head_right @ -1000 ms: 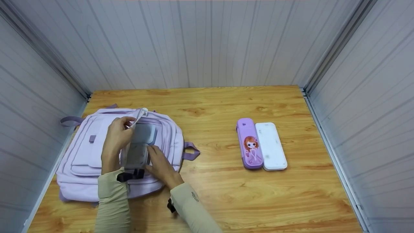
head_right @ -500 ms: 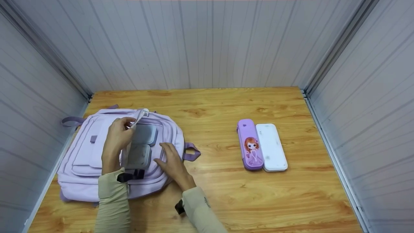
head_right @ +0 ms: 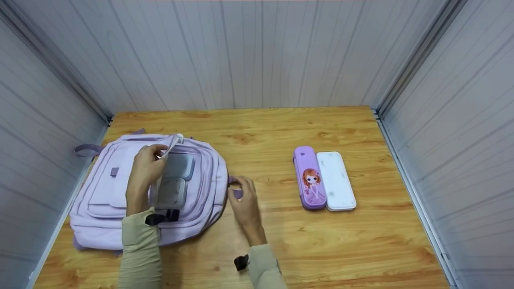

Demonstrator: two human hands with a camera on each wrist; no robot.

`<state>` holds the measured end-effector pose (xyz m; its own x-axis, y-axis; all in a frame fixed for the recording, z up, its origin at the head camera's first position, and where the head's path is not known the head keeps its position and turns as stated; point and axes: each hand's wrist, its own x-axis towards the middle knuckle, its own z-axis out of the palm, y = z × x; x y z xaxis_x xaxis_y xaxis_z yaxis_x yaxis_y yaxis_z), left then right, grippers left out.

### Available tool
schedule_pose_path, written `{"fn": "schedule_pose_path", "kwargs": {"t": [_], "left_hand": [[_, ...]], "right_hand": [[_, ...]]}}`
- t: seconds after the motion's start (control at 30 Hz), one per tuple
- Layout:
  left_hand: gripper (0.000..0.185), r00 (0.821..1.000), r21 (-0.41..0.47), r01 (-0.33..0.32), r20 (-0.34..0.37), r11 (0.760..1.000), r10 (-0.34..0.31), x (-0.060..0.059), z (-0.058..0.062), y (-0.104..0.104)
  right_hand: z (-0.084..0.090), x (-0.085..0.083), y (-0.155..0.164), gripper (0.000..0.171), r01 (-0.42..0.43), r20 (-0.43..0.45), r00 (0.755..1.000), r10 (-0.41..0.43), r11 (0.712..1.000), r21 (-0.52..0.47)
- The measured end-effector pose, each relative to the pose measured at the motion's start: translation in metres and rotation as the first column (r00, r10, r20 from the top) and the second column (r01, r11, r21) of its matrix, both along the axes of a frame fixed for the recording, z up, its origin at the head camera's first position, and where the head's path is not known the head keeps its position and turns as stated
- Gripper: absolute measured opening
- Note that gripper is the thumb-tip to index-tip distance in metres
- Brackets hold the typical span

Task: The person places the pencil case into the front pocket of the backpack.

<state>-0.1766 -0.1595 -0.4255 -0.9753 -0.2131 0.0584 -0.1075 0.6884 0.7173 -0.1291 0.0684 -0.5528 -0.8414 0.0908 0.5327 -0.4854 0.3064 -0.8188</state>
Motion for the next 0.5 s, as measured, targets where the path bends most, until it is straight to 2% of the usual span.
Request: {"fn": "schedule_pose_path", "kwargs": {"t": [0.17,0.3,0.4,0.5], "left_hand": [[0.04,1.0,-0.003,-0.003,0.004,1.0,0.003,0.001,0.001,0.0],[0.039,1.0,-0.001,-0.004,0.004,1.0,0.004,0.001,0.0,0.0],[0.039,1.0,-0.007,-0.002,-0.001,1.0,0.002,0.001,-0.001,0.001],[0.039,1.0,-0.005,-0.002,0.0,1.0,0.002,0.0,-0.001,0.002]], "right_hand": [[-0.02,-0.007,0.031,0.034,0.135,-0.004,0.991,-0.135,0.99,-0.041],[-0.034,-0.011,0.058,0.037,0.262,0.042,0.965,-0.259,0.963,-0.064],[-0.037,-0.01,0.074,0.038,0.375,0.089,0.925,-0.37,0.926,-0.041],[-0.039,-0.008,0.089,0.041,0.5,0.135,0.858,-0.497,0.866,0.006]]}}
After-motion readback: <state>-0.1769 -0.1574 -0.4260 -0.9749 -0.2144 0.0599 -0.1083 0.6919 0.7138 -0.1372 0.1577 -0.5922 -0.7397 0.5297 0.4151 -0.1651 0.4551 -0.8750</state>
